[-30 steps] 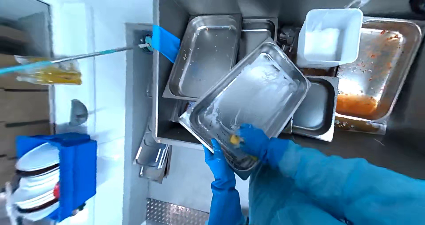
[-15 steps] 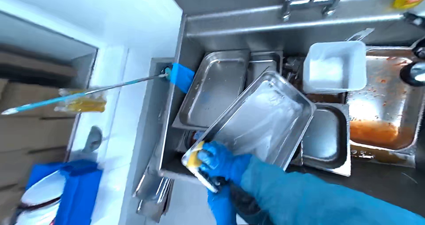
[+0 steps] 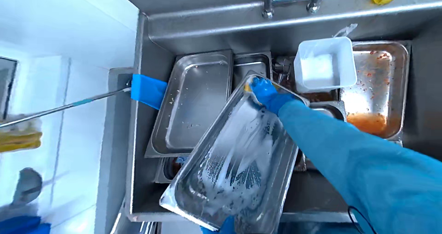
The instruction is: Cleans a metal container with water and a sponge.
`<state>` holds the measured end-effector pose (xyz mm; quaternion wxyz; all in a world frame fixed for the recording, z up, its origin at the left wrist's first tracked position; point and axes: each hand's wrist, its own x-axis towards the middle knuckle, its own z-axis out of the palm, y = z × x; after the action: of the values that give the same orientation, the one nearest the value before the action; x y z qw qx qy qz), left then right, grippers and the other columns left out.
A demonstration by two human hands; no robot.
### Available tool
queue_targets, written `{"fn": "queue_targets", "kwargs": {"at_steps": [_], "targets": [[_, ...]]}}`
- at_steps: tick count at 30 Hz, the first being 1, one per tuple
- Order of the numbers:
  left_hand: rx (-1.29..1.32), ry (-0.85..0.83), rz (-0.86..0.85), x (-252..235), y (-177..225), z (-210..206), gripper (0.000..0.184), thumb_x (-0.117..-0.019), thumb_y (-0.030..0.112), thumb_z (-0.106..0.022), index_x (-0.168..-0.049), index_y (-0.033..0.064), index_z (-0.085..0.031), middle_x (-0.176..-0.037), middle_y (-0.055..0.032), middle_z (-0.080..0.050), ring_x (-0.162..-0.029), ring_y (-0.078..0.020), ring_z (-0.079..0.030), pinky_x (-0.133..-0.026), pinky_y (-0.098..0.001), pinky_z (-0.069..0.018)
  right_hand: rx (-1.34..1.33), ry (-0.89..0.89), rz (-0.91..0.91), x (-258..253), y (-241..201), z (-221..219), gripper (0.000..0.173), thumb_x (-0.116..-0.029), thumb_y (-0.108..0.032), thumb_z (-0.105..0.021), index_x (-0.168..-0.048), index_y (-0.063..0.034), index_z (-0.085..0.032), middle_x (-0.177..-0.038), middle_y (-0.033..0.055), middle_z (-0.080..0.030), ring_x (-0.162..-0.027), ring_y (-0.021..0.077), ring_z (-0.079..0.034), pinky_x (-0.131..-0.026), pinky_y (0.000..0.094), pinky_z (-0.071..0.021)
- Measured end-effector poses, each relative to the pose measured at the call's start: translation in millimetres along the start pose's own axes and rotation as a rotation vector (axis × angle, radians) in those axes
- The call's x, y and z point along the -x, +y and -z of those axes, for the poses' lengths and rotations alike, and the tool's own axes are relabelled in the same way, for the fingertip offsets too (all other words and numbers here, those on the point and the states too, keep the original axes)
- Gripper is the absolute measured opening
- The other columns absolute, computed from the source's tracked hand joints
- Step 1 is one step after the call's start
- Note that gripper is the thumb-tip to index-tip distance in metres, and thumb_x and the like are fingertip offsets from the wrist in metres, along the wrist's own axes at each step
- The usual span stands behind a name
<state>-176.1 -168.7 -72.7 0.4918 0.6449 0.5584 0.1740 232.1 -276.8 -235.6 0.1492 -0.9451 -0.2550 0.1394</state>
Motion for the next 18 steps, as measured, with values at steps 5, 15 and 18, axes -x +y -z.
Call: {"fn": "queue_targets", "kwargs": {"at_steps": [5,15,18], "targets": [[-0.010,0.096,-0.025,-6,13,-2,0.099,-0.0563,-0.021,-0.062,-0.151,-0.0013,-0.042,-0.136,-0.0237,-0.060,-0.116,-0.0242,-0.066,-0.092,-0.0378,-0.0585,0.243,-0.162,0.321,53,49,23,0.028,-0.0929,-0.004,-0.064,-0.120,0.0003,-0.067,-0.127,0.0252,-0.062,-0.114,0.0457,-0.061,-0.090,0.0626,-0.0525],[-0.031,-0.120,0.007,-24,73,15,0.112,-0.0603,-0.027,-0.057,-0.162,0.0091,-0.027,-0.155,-0.0218,-0.044,-0.132,-0.0306,-0.054,-0.102,-0.0459,-0.0524,-0.460,-0.627,0.181,260,-26,56,0.054,-0.0920,-0.054,-0.070,-0.128,-0.0128,-0.069,-0.129,0.0148,-0.067,-0.123,0.0339,-0.061,-0.108,0.0591,-0.0457],[-0.147,-0.117,0.027,-29,93,3,0.117,-0.0553,-0.023,-0.065,-0.161,0.0138,-0.031,-0.149,-0.0233,-0.050,-0.127,-0.0382,-0.058,-0.094,-0.0576,-0.0543,-0.420,-0.552,0.507,304,-142,87,0.072,-0.0768,-0.047,-0.087,-0.135,-0.0130,-0.062,-0.131,0.0137,-0.065,-0.119,0.0348,-0.063,-0.097,0.0614,-0.0531]]}}
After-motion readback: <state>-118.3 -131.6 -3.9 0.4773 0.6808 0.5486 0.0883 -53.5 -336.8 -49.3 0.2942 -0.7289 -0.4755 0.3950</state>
